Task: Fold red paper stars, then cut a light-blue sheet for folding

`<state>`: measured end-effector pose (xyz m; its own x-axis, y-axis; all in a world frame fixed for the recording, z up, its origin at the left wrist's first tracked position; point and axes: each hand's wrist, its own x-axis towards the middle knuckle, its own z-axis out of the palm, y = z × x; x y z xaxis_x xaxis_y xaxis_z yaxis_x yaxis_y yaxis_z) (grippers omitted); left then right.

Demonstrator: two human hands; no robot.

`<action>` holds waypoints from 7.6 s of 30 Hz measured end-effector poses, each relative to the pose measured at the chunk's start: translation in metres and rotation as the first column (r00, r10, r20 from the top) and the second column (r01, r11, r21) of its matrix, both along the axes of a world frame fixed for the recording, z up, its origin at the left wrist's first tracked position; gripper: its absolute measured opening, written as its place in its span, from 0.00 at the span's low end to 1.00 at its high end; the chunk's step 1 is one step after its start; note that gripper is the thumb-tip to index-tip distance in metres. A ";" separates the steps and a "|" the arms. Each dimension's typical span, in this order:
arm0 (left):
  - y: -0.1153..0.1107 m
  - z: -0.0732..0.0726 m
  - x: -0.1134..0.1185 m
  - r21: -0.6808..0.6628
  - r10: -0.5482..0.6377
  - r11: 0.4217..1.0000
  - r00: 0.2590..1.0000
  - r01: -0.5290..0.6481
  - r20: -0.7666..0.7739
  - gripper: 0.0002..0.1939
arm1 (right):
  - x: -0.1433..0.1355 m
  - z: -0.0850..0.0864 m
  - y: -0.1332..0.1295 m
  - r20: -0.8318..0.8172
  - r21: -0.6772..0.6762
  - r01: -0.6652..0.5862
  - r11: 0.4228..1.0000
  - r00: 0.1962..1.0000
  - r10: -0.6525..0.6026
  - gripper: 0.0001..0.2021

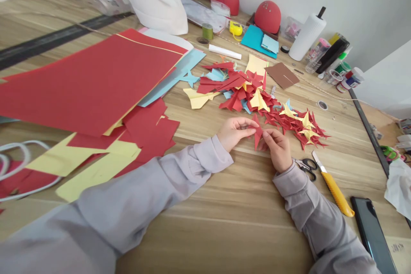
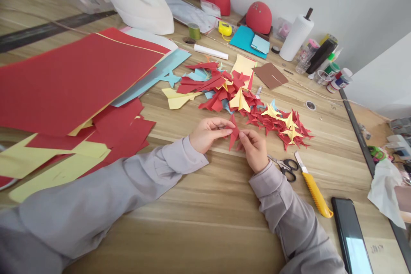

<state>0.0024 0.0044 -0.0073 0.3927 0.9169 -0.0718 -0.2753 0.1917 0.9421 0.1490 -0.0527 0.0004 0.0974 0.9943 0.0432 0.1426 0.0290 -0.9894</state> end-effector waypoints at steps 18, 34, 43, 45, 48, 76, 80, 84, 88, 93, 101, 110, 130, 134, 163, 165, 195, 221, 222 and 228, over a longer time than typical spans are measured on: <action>-0.001 -0.001 0.001 -0.001 0.020 1.000 1.000 -0.020 -0.004 0.12 | -0.001 0.001 0.000 -0.078 -0.034 -0.044 0.998 0.996 0.042 0.16; -0.006 0.003 0.001 0.072 -0.021 0.997 0.992 0.030 -0.124 0.08 | -0.003 -0.003 0.001 -0.100 -0.004 -0.009 1.000 0.995 0.008 0.15; -0.004 -0.001 0.002 0.065 0.005 0.998 0.993 0.003 -0.120 0.10 | 0.001 -0.012 -0.002 0.154 0.154 -0.048 0.987 0.988 0.024 0.06; -0.004 -0.002 0.002 0.070 0.004 0.998 0.993 0.004 -0.114 0.10 | 0.002 -0.014 -0.002 0.213 0.151 -0.055 0.987 0.977 0.022 0.06; -0.003 -0.002 0.001 0.078 0.004 0.997 0.995 0.004 -0.104 0.10 | 0.002 -0.014 -0.002 0.188 0.128 -0.036 0.991 0.982 0.012 0.07; -0.006 -0.001 0.000 0.126 0.012 0.992 0.989 0.007 -0.148 0.12 | 0.002 -0.010 -0.003 0.246 0.302 0.009 0.953 0.965 -0.087 0.07; -0.006 0.000 0.000 0.141 0.022 0.990 0.987 0.001 -0.161 0.11 | 0.000 -0.006 -0.006 0.451 0.426 -0.032 0.904 0.874 -0.182 0.09; -0.006 0.001 0.000 0.134 0.020 0.991 0.989 -0.001 -0.143 0.10 | -0.001 -0.004 -0.008 0.540 0.493 -0.085 0.866 0.810 -0.228 0.10; -0.005 0.002 0.000 0.122 0.024 0.992 0.991 -0.009 -0.129 0.09 | 0.003 -0.006 -0.007 0.638 0.567 -0.165 0.807 0.708 -0.304 0.11; -0.005 0.001 0.000 0.141 0.033 0.990 0.990 -0.013 -0.138 0.09 | 0.006 -0.008 -0.007 0.695 0.586 -0.216 0.781 0.629 -0.348 0.12; -0.005 0.000 -0.001 0.211 0.061 0.977 0.983 -0.024 -0.173 0.09 | 0.006 -0.003 -0.003 0.525 0.540 -0.116 0.834 0.820 -0.226 0.08; -0.006 -0.001 -0.001 0.206 0.072 0.978 0.987 -0.043 -0.140 0.10 | 0.010 -0.001 -0.002 0.404 0.437 -0.047 0.898 0.902 -0.149 0.04; -0.007 0.002 0.001 0.093 0.042 0.995 0.997 -0.035 -0.067 0.15 | 0.007 -0.001 -0.005 0.523 0.487 -0.102 0.867 0.829 -0.197 0.07; -0.006 0.002 0.001 0.030 0.018 0.999 1.000 -0.018 0.003 0.21 | 0.007 -0.003 -0.004 0.497 0.462 -0.030 0.886 0.836 -0.231 0.05; -0.004 0.003 0.000 0.018 -0.037 0.999 0.999 0.037 -0.024 0.27 | 0.007 -0.004 0.003 0.098 0.127 -0.016 0.992 0.995 0.003 0.16; -0.004 0.002 -0.001 0.021 -0.040 0.999 0.999 0.041 -0.021 0.27 | 0.007 -0.003 0.002 0.081 0.104 -0.032 0.994 0.996 0.024 0.17; -0.008 0.006 -0.001 0.120 -0.035 0.991 0.989 0.052 -0.142 0.20 | 0.006 0.001 0.001 0.072 0.089 -0.066 0.994 0.996 0.060 0.16; -0.007 0.008 -0.003 0.120 -0.048 0.991 0.987 0.066 -0.150 0.19 | 0.006 0.002 0.001 -0.101 -0.038 -0.150 0.988 0.984 0.145 0.16; -0.007 0.007 -0.003 0.117 -0.053 0.991 0.989 0.070 -0.138 0.19 | 0.006 0.002 0.001 -0.094 -0.038 -0.145 0.989 0.986 0.141 0.16; -0.008 0.005 0.000 0.139 -0.038 0.989 0.991 0.056 -0.130 0.22 | 0.006 0.002 0.002 -0.058 0.002 -0.074 0.997 0.996 0.074 0.17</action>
<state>0.0026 -0.0038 -0.0025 0.4315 0.9021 0.0057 -0.1455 0.0633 0.9873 0.1546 -0.0511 0.0026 0.0263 0.9989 0.0396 0.0820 0.0373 -0.9959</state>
